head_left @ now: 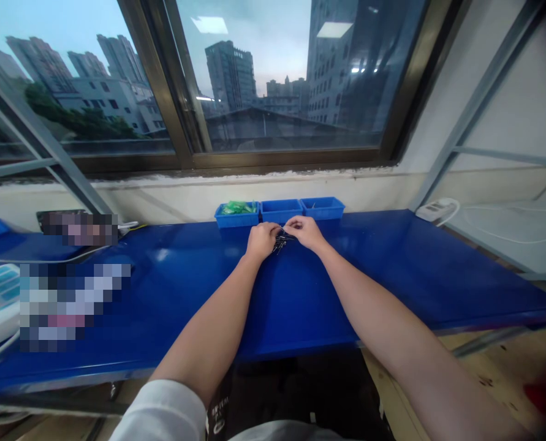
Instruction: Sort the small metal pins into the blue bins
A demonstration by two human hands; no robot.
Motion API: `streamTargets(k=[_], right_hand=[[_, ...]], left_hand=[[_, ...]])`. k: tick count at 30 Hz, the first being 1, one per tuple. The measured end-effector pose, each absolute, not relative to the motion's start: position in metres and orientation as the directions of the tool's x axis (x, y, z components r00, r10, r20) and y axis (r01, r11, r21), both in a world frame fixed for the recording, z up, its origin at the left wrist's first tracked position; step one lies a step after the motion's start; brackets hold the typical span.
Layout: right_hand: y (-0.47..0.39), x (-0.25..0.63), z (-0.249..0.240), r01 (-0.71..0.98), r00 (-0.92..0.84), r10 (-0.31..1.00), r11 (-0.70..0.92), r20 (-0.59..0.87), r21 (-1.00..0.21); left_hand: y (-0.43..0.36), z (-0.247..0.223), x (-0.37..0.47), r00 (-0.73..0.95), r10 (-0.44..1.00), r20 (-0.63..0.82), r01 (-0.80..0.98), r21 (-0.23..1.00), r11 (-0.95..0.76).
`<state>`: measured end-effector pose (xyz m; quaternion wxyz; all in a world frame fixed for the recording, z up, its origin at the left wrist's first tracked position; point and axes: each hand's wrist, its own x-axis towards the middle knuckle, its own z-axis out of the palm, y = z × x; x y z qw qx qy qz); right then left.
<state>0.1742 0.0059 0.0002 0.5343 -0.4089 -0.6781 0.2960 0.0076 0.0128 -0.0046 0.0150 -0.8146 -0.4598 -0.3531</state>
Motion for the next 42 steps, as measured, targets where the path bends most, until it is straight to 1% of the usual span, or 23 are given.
streamTargets(k=[3, 5, 8, 11, 13, 16, 19, 23, 26, 28, 32, 34, 38, 40, 42], right_hand=[[0.006, 0.178, -0.001, 0.119, -0.109, 0.894, 0.445, 0.434, -0.887], [0.006, 0.181, -0.002, 0.068, -0.120, 0.909, 0.410, 0.400, -0.910], [0.007, 0.183, -0.003, 0.038, -0.125, 0.920, 0.380, 0.373, -0.924], [0.008, 0.185, -0.003, 0.046, -0.106, 0.917, 0.392, 0.385, -0.919], [0.009, 0.187, -0.004, 0.098, -0.072, 0.900, 0.436, 0.430, -0.895], [0.009, 0.192, -0.006, 0.297, 0.013, 0.858, 0.487, 0.514, -0.821], [0.011, 0.199, -0.008, 0.505, 0.117, 0.813, 0.446, 0.571, -0.739], [0.017, 0.209, -0.007, 0.635, 0.231, 0.752, 0.364, 0.617, -0.681], [0.025, 0.215, -0.006, 0.700, 0.268, 0.722, 0.309, 0.638, -0.644], [0.030, 0.218, -0.006, 0.736, 0.271, 0.734, 0.259, 0.623, -0.625], [0.036, 0.221, -0.010, 0.768, 0.232, 0.848, 0.142, 0.477, -0.625], [0.036, 0.221, -0.012, 0.771, 0.222, 0.853, 0.142, 0.472, -0.620], [0.033, 0.220, -0.012, 0.785, 0.251, 0.776, 0.186, 0.579, -0.590], [0.029, 0.219, -0.011, 0.793, 0.207, 0.794, 0.207, 0.572, -0.573], [0.023, 0.217, -0.010, 0.800, 0.108, 0.853, 0.231, 0.511, -0.554]], left_hand=[[0.013, -0.005, 0.007, 0.318, 0.730, 0.605, 0.743, 0.320, -0.588], [0.013, -0.006, 0.007, 0.315, 0.726, 0.611, 0.733, 0.330, -0.595], [0.014, -0.007, 0.008, 0.309, 0.733, 0.606, 0.711, 0.364, -0.601], [0.015, -0.009, 0.009, 0.226, 0.762, 0.607, 0.693, 0.449, -0.564], [0.014, -0.009, 0.010, 0.164, 0.787, 0.594, 0.691, 0.500, -0.522], [0.015, -0.009, 0.010, 0.097, 0.820, 0.564, 0.704, 0.544, -0.457], [0.016, -0.009, 0.008, 0.044, 0.845, 0.533, 0.720, 0.569, -0.397], [0.018, -0.011, 0.007, 0.024, 0.887, 0.461, 0.744, 0.585, -0.324], [0.019, -0.014, 0.008, 0.038, 0.904, 0.427, 0.767, 0.567, -0.300], [0.020, -0.016, 0.008, 0.044, 0.914, 0.403, 0.783, 0.554, -0.282], [0.017, -0.014, 0.008, 0.087, 0.936, 0.341, 0.824, 0.503, -0.260], [0.013, -0.011, 0.008, 0.140, 0.946, 0.293, 0.844, 0.464, -0.269], [0.003, -0.005, 0.009, 0.280, 0.932, 0.229, 0.879, 0.329, -0.345], [0.000, -0.004, 0.009, 0.306, 0.933, 0.190, 0.896, 0.275, -0.350], [-0.001, -0.005, 0.009, 0.299, 0.943, 0.143, 0.912, 0.247, -0.327]])
